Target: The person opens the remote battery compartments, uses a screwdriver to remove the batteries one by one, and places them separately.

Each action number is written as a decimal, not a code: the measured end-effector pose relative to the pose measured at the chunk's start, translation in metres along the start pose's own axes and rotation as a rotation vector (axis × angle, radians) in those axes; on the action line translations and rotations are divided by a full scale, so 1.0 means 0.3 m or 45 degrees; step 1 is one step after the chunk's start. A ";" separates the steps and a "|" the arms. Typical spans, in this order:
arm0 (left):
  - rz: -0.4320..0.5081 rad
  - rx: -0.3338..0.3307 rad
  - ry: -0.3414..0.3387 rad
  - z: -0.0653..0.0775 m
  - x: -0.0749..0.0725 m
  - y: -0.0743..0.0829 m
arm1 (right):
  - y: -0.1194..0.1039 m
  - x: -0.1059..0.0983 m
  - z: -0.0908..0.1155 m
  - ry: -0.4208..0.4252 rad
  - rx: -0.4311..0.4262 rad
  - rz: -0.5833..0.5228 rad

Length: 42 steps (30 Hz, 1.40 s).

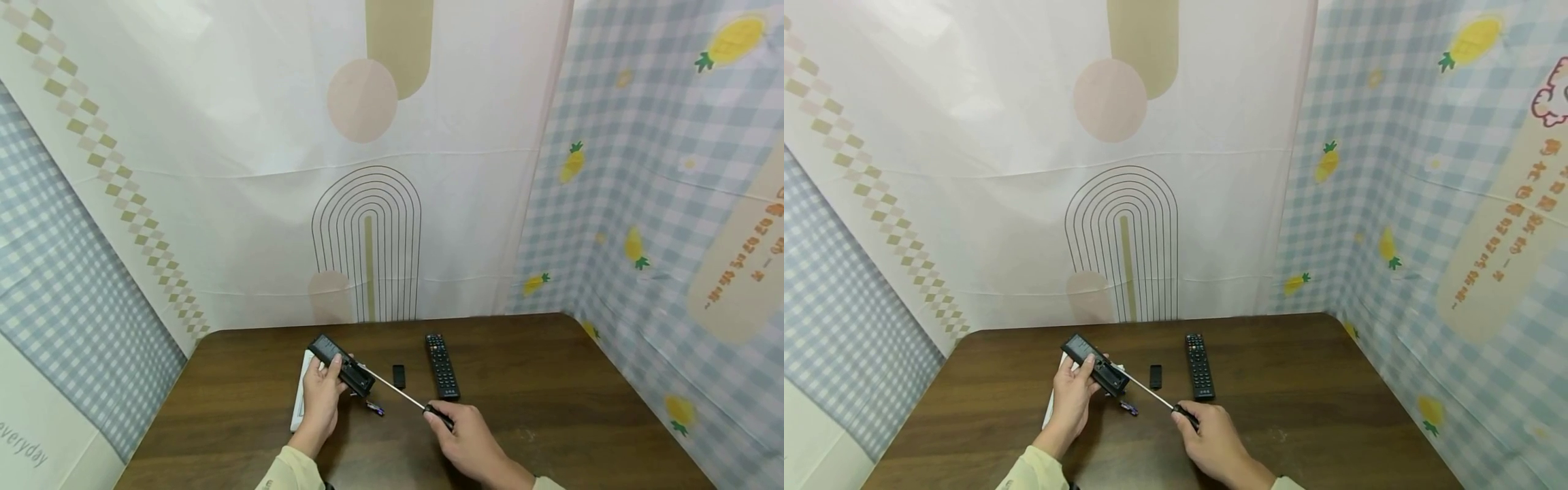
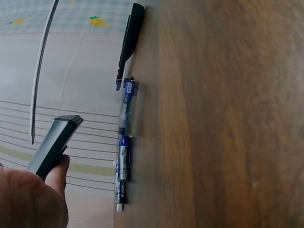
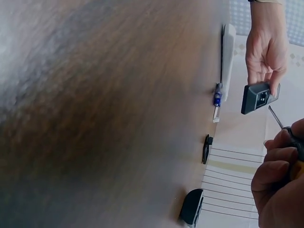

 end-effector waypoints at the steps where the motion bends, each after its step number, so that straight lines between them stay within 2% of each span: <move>1: -0.003 -0.001 0.002 0.000 0.000 0.000 | 0.004 0.000 -0.001 -0.005 0.007 0.001; 18: -0.023 -0.011 0.004 0.000 -0.001 -0.001 | 0.037 -0.004 0.005 -0.035 0.071 -0.036; 32: -0.040 -0.014 0.000 -0.001 0.009 0.002 | 0.042 -0.034 0.013 0.041 0.071 -0.034; 38: -0.074 -0.053 -0.023 -0.008 0.024 -0.012 | 0.042 -0.054 0.016 0.107 0.049 -0.024; 42: -0.125 -0.076 -0.042 -0.030 0.039 -0.028 | 0.041 -0.072 0.018 0.149 0.048 -0.011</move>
Point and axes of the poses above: each hand's wrist, its own z-axis away from the middle knuckle, its own x-axis out of the palm, y = z × x, the point moved 10 cm from there along -z, towards the middle knuckle, and after that the axes turned 12 degrees about -z, right-handed, at the moved point
